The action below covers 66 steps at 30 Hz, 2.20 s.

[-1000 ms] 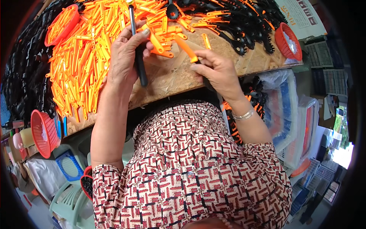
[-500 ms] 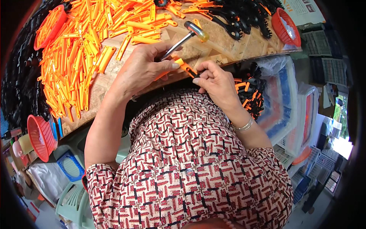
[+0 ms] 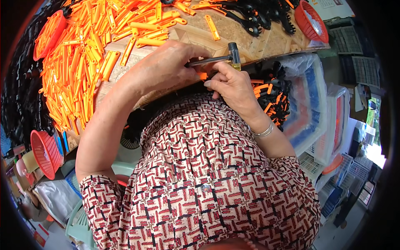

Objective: The person assembles orange plastic handles onto black metal tool heads using a hammer. They repeatedly pick up a handle and a head, align them, and strike the junction with a hammer to secure the parts together. The finished tools are placed into a container on the right side of the table.

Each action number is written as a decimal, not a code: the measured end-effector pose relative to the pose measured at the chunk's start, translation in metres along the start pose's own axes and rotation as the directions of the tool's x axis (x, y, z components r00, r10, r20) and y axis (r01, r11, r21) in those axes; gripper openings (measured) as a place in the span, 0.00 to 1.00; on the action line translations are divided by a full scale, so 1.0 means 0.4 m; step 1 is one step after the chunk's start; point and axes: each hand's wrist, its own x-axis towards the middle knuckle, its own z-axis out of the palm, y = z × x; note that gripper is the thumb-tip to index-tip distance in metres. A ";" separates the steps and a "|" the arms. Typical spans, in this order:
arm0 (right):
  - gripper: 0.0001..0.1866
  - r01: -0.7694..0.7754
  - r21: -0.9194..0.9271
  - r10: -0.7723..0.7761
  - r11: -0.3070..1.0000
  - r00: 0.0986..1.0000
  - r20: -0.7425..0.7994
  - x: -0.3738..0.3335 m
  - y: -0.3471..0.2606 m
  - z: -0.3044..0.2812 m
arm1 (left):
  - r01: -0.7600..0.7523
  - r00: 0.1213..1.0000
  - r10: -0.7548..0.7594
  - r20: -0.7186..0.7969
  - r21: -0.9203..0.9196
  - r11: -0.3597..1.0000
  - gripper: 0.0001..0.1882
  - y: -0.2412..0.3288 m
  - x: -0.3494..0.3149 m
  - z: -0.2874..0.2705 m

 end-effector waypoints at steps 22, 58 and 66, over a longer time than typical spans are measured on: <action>0.13 0.420 -0.484 -0.517 0.768 0.852 -0.080 -0.021 0.045 0.024 | -0.119 0.954 0.053 0.296 0.213 0.970 0.20 0.003 0.130 0.001; 0.11 -0.170 0.344 0.128 0.924 0.982 0.142 0.081 0.054 -0.019 | 0.322 0.903 -0.095 -0.418 0.516 0.794 0.18 0.022 -0.162 0.108; 0.12 -0.208 0.397 0.173 0.894 0.977 0.124 0.074 0.052 -0.005 | 0.049 0.647 0.234 -0.725 0.346 0.937 0.22 0.064 -0.166 0.058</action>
